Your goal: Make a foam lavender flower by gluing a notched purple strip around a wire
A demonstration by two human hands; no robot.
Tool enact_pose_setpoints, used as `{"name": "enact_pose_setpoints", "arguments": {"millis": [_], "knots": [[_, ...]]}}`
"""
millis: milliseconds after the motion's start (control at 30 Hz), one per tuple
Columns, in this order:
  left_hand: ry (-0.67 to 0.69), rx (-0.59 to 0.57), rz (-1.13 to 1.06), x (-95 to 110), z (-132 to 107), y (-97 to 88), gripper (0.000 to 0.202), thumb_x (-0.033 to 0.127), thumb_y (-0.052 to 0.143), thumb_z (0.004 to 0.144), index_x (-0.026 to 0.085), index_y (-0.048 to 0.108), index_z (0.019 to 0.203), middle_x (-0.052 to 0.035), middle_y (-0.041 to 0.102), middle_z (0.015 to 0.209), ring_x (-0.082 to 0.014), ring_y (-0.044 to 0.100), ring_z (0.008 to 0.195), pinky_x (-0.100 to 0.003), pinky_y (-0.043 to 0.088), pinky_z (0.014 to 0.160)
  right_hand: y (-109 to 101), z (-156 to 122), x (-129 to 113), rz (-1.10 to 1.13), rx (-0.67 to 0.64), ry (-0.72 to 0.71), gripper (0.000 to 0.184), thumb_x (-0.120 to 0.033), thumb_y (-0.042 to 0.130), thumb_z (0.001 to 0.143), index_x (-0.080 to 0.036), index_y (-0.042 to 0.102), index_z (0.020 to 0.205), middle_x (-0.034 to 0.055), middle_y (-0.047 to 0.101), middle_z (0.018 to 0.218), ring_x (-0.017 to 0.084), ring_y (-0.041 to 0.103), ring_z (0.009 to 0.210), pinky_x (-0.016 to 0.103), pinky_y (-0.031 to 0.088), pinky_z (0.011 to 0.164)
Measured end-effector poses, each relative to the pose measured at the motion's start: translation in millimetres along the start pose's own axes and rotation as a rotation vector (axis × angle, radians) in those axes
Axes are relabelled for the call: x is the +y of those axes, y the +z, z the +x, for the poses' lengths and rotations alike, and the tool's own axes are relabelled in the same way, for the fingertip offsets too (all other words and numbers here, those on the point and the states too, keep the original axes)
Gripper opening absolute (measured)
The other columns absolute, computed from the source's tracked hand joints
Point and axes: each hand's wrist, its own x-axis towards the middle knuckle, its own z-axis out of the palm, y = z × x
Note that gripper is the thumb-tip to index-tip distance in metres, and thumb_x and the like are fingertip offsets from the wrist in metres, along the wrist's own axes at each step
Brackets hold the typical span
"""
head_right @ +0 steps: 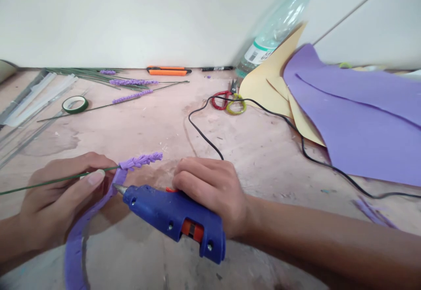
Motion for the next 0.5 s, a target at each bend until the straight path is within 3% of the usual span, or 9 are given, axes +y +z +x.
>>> {"name": "enact_pose_setpoints", "arguments": {"millis": [233, 500], "knots": [[0.015, 0.002, -0.039, -0.4, 0.0, 2.6, 0.026, 0.026, 0.047, 0.102, 0.021, 0.068, 0.086, 0.0044, 0.06, 0.065, -0.0094, 0.052, 0.055, -0.024, 0.038, 0.054, -0.1, 1.3, 0.6, -0.019, -0.025, -0.033, 0.021, -0.026, 0.037, 0.109, -0.02, 0.049, 0.092, 0.0022, 0.057, 0.078, 0.014, 0.052, 0.068, 0.027, 0.044, 0.062], [-0.021, -0.016, -0.048, 2.8, 1.3, 1.8, 0.026, 0.027, 0.048, 0.101, 0.022, 0.07, 0.088, 0.0029, 0.067, 0.07, -0.0109, 0.057, 0.058, -0.025, 0.042, 0.06, -1.0, -0.9, 0.9, 0.0, -0.05, -0.008, 0.02, -0.024, 0.035, 0.108, -0.023, 0.048, 0.093, 0.0027, 0.058, 0.078, 0.015, 0.054, 0.068, 0.028, 0.044, 0.062]]}}
